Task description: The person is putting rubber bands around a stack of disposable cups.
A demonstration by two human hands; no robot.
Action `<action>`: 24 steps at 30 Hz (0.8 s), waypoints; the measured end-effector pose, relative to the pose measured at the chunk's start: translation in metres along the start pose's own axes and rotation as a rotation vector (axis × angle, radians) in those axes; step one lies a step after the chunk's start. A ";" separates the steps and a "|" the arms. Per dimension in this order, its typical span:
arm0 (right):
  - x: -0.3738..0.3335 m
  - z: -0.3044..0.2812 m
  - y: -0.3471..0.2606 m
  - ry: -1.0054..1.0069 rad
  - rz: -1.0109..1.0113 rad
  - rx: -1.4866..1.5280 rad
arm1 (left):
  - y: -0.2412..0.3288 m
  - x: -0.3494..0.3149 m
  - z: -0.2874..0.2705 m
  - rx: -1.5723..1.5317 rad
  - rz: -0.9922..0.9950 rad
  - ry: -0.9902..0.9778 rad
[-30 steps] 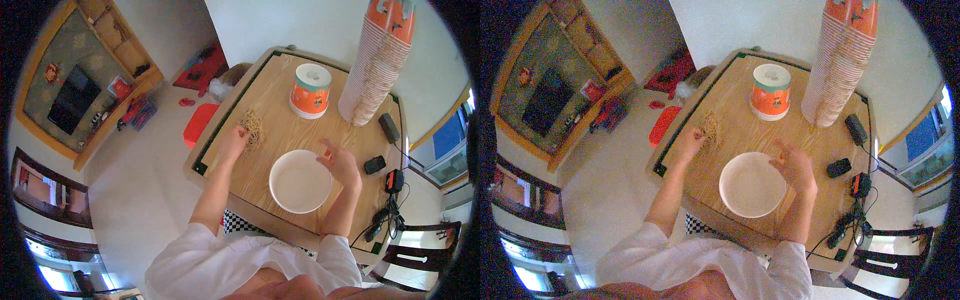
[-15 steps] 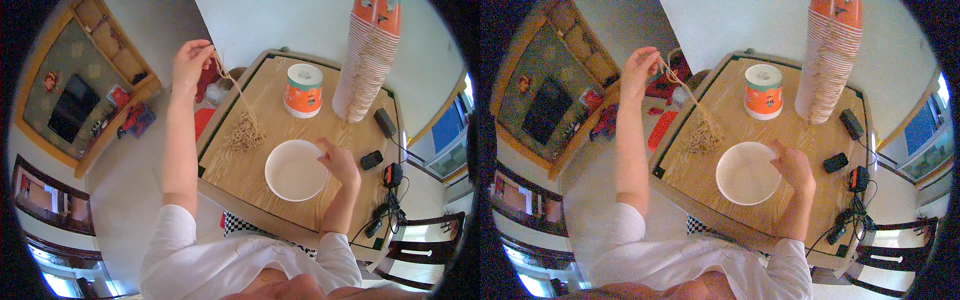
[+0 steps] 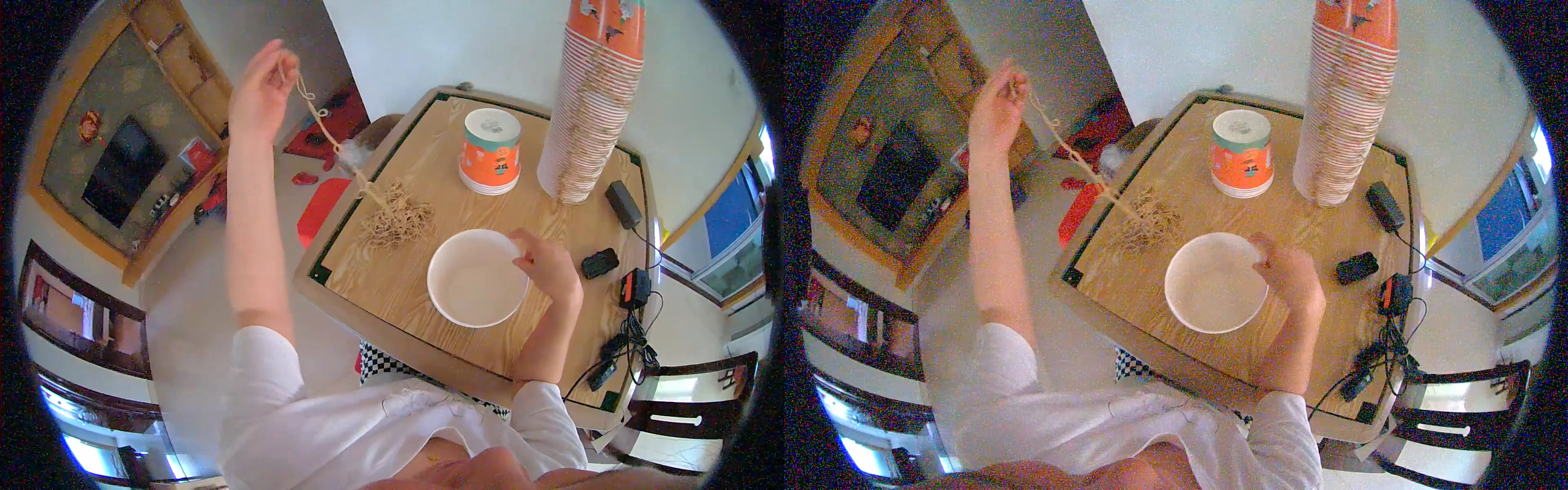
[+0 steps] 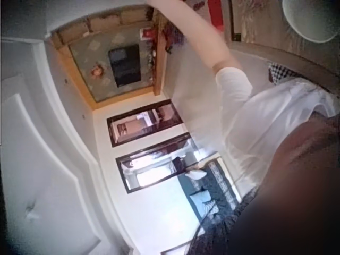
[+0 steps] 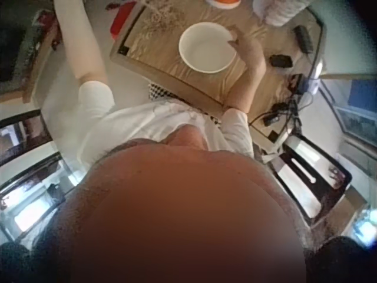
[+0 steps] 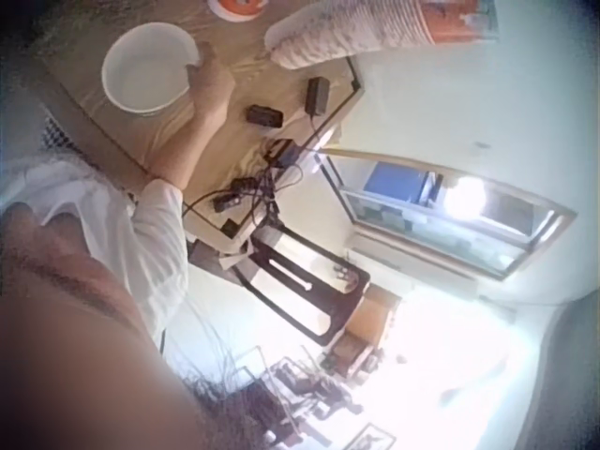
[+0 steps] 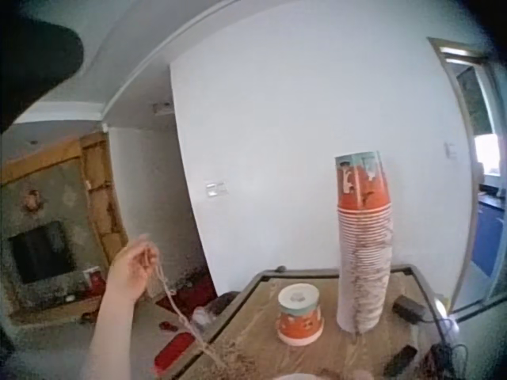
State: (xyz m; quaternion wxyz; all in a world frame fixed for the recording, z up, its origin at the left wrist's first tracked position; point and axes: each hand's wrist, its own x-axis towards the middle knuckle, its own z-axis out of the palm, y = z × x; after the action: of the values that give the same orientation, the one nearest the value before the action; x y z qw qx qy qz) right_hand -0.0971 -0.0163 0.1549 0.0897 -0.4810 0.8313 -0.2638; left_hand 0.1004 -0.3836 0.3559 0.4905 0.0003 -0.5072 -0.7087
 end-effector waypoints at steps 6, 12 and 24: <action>-0.001 -0.005 -0.007 -0.056 0.042 -0.028 | 0.014 0.023 0.020 0.479 0.020 -0.140; -0.004 -0.006 -0.014 0.201 -0.035 0.033 | 0.006 -0.011 0.008 0.566 -0.277 -0.174; 0.093 -0.044 -0.172 0.479 -0.772 0.332 | 0.003 -0.051 0.035 0.274 -0.274 -0.227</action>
State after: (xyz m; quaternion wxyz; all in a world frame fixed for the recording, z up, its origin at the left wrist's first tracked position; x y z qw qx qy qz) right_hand -0.0341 -0.1484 0.2915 -0.1332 -0.6595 0.5359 -0.5100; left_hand 0.1109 -0.3231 0.3496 0.3246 0.0559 -0.6460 -0.6886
